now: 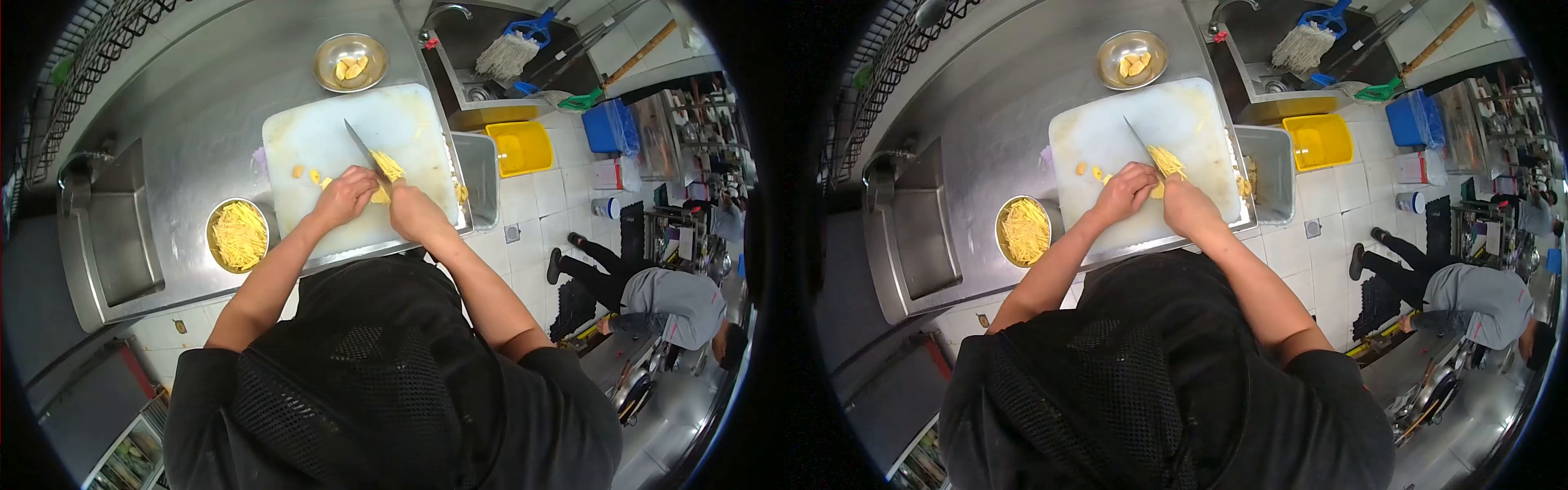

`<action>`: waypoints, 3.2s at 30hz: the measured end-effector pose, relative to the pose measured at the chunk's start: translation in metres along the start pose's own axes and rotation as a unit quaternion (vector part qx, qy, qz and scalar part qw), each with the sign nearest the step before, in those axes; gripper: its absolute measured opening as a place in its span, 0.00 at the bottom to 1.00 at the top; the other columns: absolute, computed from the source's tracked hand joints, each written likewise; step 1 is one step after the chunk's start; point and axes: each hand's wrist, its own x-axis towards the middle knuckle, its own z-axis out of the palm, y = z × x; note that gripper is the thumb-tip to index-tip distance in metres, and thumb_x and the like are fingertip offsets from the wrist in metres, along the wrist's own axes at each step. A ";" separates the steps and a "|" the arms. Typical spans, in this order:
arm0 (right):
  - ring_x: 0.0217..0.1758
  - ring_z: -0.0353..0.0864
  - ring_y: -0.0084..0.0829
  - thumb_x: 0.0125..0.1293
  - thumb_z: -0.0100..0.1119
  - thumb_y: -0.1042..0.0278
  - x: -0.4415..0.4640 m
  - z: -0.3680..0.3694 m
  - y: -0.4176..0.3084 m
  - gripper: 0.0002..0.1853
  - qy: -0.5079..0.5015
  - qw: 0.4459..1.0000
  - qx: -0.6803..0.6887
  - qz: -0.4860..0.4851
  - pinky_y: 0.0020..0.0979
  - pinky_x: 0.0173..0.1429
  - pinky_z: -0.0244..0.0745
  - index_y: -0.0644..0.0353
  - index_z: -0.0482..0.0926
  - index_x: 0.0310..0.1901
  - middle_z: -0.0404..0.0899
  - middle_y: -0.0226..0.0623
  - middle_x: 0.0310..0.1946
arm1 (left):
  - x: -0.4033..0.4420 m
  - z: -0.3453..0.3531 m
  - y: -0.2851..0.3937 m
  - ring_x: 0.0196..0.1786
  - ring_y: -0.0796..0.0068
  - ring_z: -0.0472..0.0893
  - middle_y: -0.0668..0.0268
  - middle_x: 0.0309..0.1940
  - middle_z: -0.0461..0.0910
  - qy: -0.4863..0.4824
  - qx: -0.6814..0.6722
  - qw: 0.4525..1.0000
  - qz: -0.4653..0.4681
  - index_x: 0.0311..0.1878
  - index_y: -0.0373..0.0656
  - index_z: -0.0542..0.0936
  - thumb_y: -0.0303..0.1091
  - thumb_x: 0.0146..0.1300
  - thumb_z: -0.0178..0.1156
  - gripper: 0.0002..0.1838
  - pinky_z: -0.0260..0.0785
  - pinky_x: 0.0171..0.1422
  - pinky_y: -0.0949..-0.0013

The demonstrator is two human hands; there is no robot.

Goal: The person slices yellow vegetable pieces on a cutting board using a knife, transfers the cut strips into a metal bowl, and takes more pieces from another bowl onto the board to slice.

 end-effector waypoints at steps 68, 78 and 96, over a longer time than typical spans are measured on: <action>0.47 0.89 0.56 0.66 0.52 0.79 -0.059 -0.024 -0.015 0.12 -0.083 0.993 -0.073 0.044 0.51 0.52 0.83 0.72 0.73 0.50 0.86 0.61 0.41 | 0.006 -0.019 -0.005 0.52 0.64 0.82 0.66 0.44 0.84 -0.137 0.114 0.982 0.063 0.40 0.38 0.86 0.24 0.56 0.59 0.10 0.80 0.50 0.62; 0.40 0.89 0.58 0.73 0.43 0.74 -0.037 0.051 0.012 0.08 0.009 0.998 -0.057 0.018 0.54 0.45 0.83 0.68 0.70 0.46 0.85 0.61 0.34 | 0.007 -0.021 -0.014 0.50 0.64 0.82 0.65 0.42 0.84 -0.139 0.066 0.986 0.067 0.40 0.38 0.86 0.25 0.58 0.60 0.09 0.80 0.49 0.62; 0.41 0.86 0.63 0.72 0.42 0.73 -0.023 0.033 -0.009 0.10 0.019 0.999 -0.023 0.039 0.58 0.46 0.80 0.69 0.70 0.48 0.84 0.64 0.35 | 0.001 -0.019 -0.016 0.50 0.63 0.82 0.64 0.43 0.84 -0.110 0.072 0.987 0.093 0.42 0.37 0.85 0.24 0.59 0.60 0.08 0.80 0.51 0.62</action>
